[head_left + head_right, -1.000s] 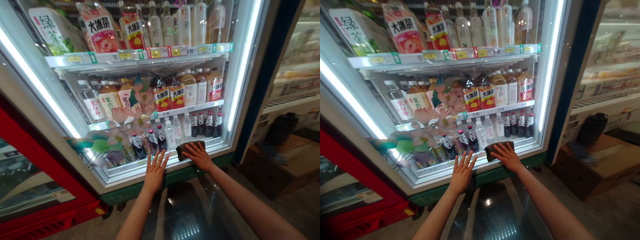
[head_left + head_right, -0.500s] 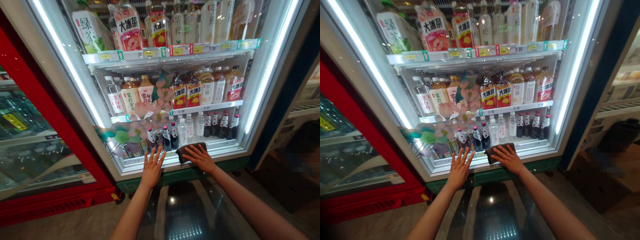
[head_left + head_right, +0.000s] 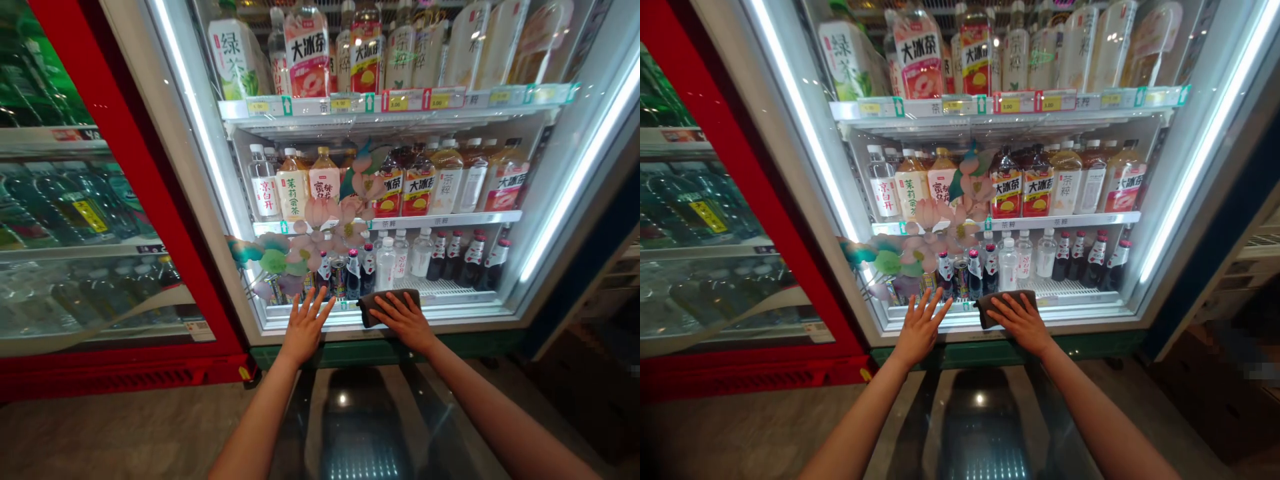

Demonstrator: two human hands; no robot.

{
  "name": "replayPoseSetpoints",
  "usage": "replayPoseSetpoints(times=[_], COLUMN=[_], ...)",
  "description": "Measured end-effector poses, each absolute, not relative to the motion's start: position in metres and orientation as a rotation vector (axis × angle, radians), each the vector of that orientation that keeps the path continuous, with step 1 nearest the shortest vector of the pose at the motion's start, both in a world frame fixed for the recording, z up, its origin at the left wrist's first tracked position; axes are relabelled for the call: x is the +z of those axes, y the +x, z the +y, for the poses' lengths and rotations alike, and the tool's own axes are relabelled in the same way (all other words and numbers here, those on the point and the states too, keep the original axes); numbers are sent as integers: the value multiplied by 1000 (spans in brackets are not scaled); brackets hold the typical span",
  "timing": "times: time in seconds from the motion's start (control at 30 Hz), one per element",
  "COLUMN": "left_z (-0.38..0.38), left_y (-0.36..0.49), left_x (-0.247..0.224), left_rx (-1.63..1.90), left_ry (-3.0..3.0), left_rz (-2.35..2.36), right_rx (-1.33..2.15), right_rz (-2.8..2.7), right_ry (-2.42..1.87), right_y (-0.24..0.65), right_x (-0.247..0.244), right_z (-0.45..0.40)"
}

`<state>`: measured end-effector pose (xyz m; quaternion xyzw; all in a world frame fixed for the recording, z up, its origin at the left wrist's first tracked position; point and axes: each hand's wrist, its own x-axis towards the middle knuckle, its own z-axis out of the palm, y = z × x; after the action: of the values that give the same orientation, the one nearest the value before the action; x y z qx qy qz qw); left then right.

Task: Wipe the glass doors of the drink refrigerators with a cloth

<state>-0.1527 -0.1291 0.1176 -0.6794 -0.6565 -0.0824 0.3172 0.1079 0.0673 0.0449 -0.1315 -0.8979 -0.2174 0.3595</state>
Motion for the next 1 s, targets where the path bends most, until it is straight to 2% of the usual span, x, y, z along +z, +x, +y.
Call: replayPoseSetpoints(times=[0.1,0.27,0.47,0.57,0.7,0.83,1.0], left_z=[-139,-147,-153,-157,-160,-165,-182], left_y=[-164,-175,-179,-183,-188,-189,-195], left_x=[119,120,116,119,124,122,122], left_rx=[-210,-217,-220,-239,-280,-283,-243], left_ry=[-1773,-1747,-1754,-1734,-1685,-1691,-1727], left_rz=[-1741,-1770,-1766,-1772,-1787,-1804,-1850], right_rx=[-535,-528,-626,-590,-561,-611,-727], right_rz=[-2248,-2095,-2297,-2266,-2147,-2215,-2106], right_ry=[-428,-548,-280,-342,-471,-276,-136], right_y=[114,61,66,79,43,12,39], right_x=[55,89,72,78,104,104,90], right_z=[76,50,40,52,39,12,19])
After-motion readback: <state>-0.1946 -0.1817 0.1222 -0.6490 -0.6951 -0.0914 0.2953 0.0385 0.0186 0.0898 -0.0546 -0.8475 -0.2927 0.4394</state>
